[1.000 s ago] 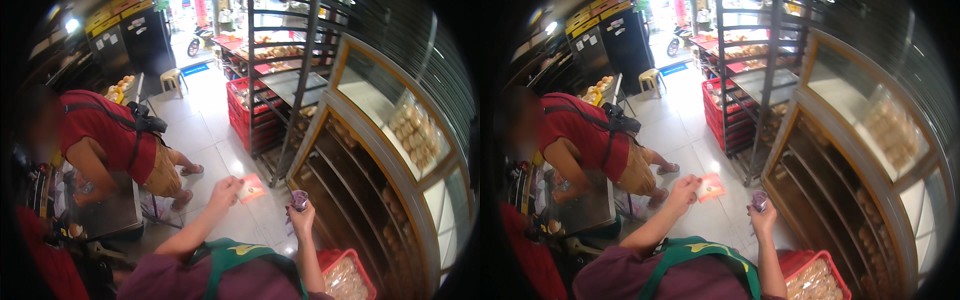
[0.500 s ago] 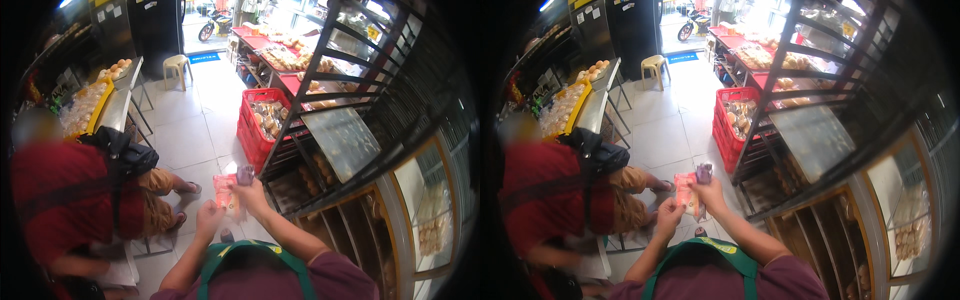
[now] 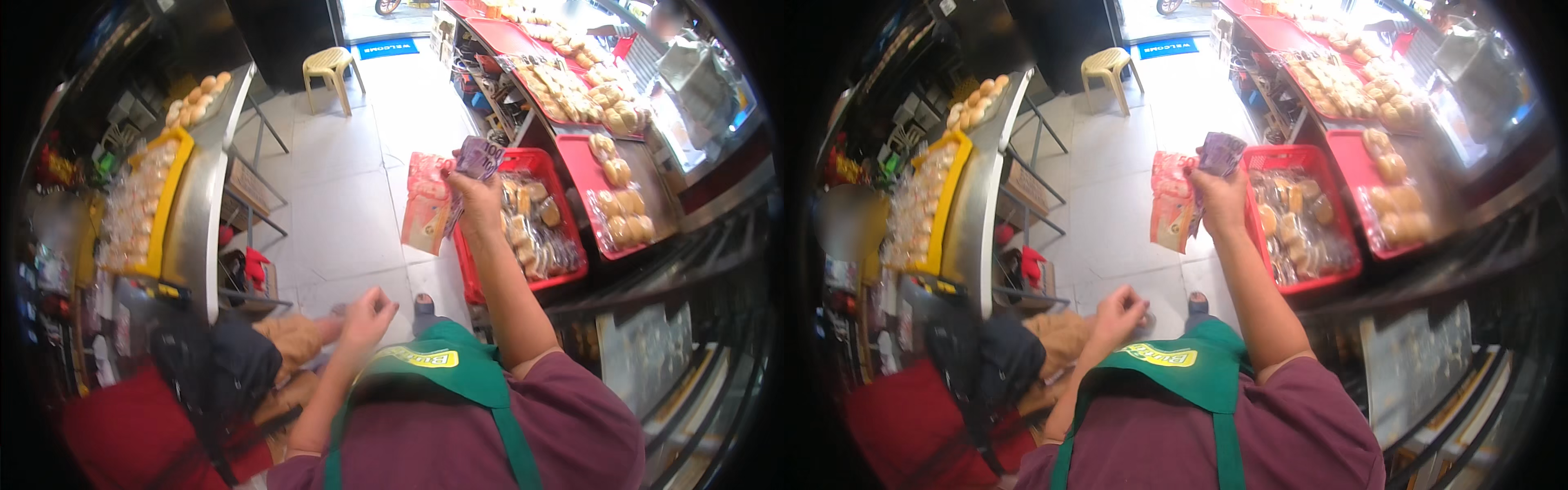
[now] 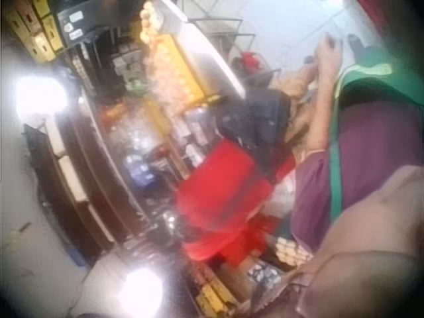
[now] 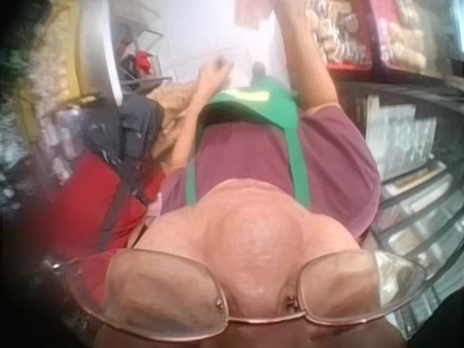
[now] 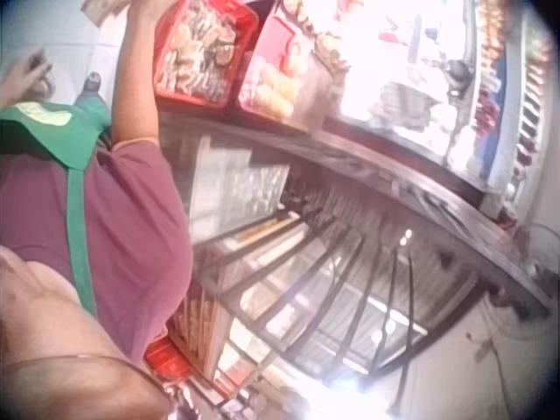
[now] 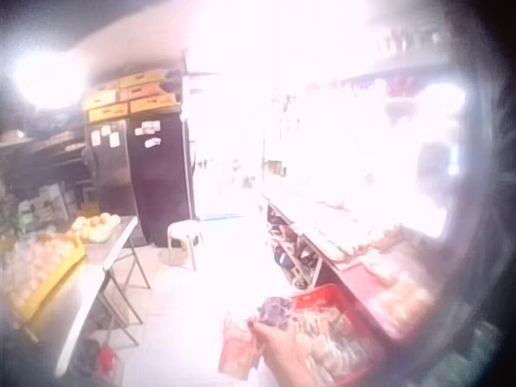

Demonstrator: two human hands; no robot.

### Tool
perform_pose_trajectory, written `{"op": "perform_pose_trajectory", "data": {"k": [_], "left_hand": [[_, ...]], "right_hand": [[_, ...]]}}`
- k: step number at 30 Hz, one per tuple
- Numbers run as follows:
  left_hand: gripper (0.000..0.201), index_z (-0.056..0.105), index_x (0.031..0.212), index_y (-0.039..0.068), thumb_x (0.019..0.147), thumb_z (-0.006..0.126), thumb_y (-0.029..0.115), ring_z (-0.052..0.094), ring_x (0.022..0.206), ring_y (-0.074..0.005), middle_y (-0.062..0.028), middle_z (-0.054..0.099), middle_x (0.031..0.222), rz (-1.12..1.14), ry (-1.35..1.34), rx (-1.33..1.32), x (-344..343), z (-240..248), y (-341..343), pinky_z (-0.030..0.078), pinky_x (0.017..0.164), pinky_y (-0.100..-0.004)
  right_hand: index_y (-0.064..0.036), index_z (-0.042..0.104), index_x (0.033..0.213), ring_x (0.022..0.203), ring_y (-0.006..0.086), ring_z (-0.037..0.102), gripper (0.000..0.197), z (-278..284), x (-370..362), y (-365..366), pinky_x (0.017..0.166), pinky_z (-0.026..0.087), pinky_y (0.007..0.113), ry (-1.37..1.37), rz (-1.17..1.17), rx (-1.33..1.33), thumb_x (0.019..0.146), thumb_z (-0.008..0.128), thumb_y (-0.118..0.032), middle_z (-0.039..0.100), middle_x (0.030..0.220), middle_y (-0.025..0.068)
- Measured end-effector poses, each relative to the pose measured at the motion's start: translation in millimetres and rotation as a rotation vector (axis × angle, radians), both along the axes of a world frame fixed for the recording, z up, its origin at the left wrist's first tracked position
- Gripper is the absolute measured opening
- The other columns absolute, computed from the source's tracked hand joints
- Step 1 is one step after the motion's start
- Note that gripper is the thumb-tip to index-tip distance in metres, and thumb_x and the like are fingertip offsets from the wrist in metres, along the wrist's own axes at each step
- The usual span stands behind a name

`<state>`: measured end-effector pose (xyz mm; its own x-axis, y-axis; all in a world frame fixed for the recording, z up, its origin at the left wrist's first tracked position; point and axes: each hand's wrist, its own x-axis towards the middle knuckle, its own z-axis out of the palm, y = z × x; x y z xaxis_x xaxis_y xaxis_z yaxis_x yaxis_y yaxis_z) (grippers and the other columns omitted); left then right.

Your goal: The person packages bread rolls into plastic bags and hands them to a customer. They then retrieve cash from a drawer, count the money, and provide change to the customer.

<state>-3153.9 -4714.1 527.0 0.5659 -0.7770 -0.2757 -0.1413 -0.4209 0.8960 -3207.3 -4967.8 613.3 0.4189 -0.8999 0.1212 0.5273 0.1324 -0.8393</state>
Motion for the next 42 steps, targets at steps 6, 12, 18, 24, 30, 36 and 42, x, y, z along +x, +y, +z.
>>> {"op": "perform_pose_trajectory", "data": {"k": [6, 12, 18, 24, 30, 36, 42], "left_hand": [[0.019, 0.062, 0.097, 0.001, 0.08, 0.056, 0.005, 0.063, 0.088, -0.019, -0.0119, 0.064, 0.092, -0.256, 0.139, 0.082, 102.4, 31.5, -101.1, 0.05, 0.079, -0.0326], [0.026, 0.055, 0.107, -0.002, 0.083, 0.055, -0.01, 0.067, 0.092, -0.0225, -0.0107, 0.06, 0.096, 0.051, 0.467, -0.445, 211.0, 84.7, -278.1, 0.054, 0.084, -0.0318], [0.029, 0.057, 0.103, -0.002, 0.078, 0.064, -0.012, 0.067, 0.093, -0.0239, -0.0082, 0.063, 0.087, -0.003, 0.365, -0.55, 319.1, 99.4, -430.4, 0.056, 0.084, -0.0341], [0.027, 0.058, 0.098, -0.001, 0.076, 0.067, -0.012, 0.066, 0.087, -0.0176, -0.0084, 0.065, 0.086, -0.259, 0.5, -0.493, 361.4, 97.7, -597.9, 0.057, 0.081, -0.0315], [0.023, 0.057, 0.098, -0.004, 0.078, 0.064, -0.01, 0.063, 0.082, -0.0147, -0.0101, 0.064, 0.09, -0.338, 0.23, -0.482, 402.6, 77.7, -736.7, 0.053, 0.073, -0.027], [0.051, 0.047, 0.121, -0.002, 0.075, 0.068, -0.011, 0.065, 0.087, -0.0174, -0.0156, 0.059, 0.107, -0.411, 0.508, -0.569, 435.1, 103.9, -877.6, 0.055, 0.08, -0.0291], [0.071, 0.035, 0.137, 0.002, 0.074, 0.065, -0.014, 0.066, 0.088, -0.0194, -0.0211, 0.048, 0.126, -0.66, 0.601, -0.499, 416.6, 114.1, -1013.4, 0.056, 0.082, -0.0306]], "right_hand": [[0.0032, 0.059, 0.106, 0.082, 0.0158, 0.064, 0.032, 12.6, 89.5, -142.9, 0.077, 0.052, 0.029, -0.037, 0.048, -0.005, 0.075, 0.066, 0.006, 0.064, 0.092, 0.0079], [0.003, 0.058, 0.108, 0.081, 0.0168, 0.065, 0.037, -1.6, 155.6, -239.6, 0.076, 0.053, 0.03, 0.046, 0.058, 0.065, 0.072, 0.065, 0.01, 0.065, 0.091, 0.0087], [0.003, 0.056, 0.108, 0.081, 0.0193, 0.065, 0.039, -17.7, 216.9, -341.1, 0.074, 0.054, 0.032, 0.037, -0.02, 0.196, 0.071, 0.063, 0.013, 0.064, 0.091, 0.0103], [0.0022, 0.057, 0.105, 0.083, 0.0195, 0.065, 0.037, -8.1, 261.6, -439.6, 0.076, 0.054, 0.032, 0.043, -0.114, 0.315, 0.071, 0.063, 0.015, 0.064, 0.093, 0.0102], [0.0024, 0.055, 0.112, 0.088, 0.0258, 0.067, 0.029, -16.8, 274.4, -546.6, 0.079, 0.057, 0.039, -0.239, -0.11, 0.47, 0.083, 0.057, 0.006, 0.065, 0.098, 0.0173], [0.0043, 0.057, 0.105, 0.082, 0.0284, 0.069, 0.02, -15.6, 277.9, -671.0, 0.073, 0.058, 0.039, -0.078, -0.231, 0.413, 0.084, 0.057, 0.003, 0.067, 0.091, 0.0186], [0.003, 0.061, 0.101, 0.078, 0.017, 0.067, 0.027, 3.5, 294.1, -772.9, 0.071, 0.056, 0.032, -0.063, -0.565, 0.163, 0.075, 0.067, 0.006, 0.067, 0.09, 0.0105]]}}
